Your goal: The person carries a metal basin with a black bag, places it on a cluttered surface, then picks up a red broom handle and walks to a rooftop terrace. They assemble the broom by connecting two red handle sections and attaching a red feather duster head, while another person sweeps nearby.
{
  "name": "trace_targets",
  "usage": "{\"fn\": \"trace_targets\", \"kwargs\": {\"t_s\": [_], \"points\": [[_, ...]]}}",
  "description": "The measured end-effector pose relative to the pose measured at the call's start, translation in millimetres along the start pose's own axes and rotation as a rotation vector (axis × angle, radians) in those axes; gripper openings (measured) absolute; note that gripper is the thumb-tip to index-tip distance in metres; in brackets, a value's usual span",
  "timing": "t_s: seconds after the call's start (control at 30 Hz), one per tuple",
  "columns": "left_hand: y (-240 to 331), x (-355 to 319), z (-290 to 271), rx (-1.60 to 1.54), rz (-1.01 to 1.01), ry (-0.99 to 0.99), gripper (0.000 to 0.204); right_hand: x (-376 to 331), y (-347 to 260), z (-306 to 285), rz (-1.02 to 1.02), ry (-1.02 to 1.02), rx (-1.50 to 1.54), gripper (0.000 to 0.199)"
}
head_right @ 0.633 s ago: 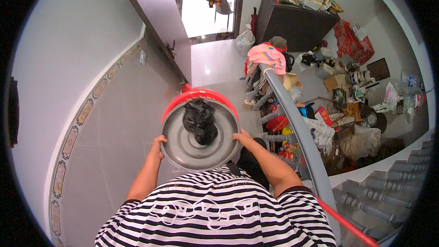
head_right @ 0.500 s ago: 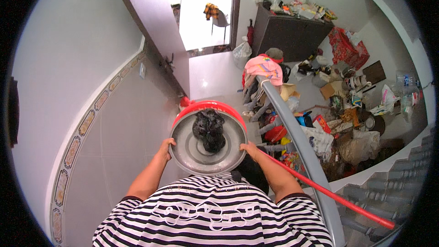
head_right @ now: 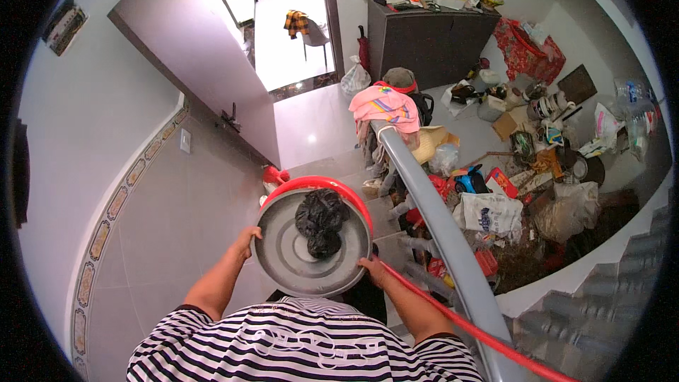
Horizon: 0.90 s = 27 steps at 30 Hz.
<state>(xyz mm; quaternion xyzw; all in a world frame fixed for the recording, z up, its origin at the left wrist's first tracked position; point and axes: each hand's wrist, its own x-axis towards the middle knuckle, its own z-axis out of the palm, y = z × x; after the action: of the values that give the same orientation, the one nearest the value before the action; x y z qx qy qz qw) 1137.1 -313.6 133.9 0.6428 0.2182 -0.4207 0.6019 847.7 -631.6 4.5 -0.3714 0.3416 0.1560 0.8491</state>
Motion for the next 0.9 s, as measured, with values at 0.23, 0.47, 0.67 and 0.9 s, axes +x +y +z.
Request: {"fn": "trace_targets", "kwargs": {"t_s": [0.23, 0.47, 0.67, 0.9], "points": [[-22.0, -26.3, -21.9, 0.048, 0.044, 0.306, 0.018, 16.6, -18.8, 36.2, 0.078, 0.097, -0.058, 0.049], [-36.4, -52.7, -15.9, -0.196, -0.077, 0.256, 0.032, 24.1, -99.5, 35.2, 0.005, -0.147, -0.428, 0.056], [-58.2, -28.6, 7.0, -0.140, -0.016, 0.371, 0.036, 27.9, -93.0, -13.0, 0.052, -0.149, -0.343, 0.062], [-14.3, -35.0, 36.4, -0.061, 0.006, 0.240, 0.044, 32.8, -61.9, -14.6, 0.173, -0.140, 0.078, 0.063]]}}
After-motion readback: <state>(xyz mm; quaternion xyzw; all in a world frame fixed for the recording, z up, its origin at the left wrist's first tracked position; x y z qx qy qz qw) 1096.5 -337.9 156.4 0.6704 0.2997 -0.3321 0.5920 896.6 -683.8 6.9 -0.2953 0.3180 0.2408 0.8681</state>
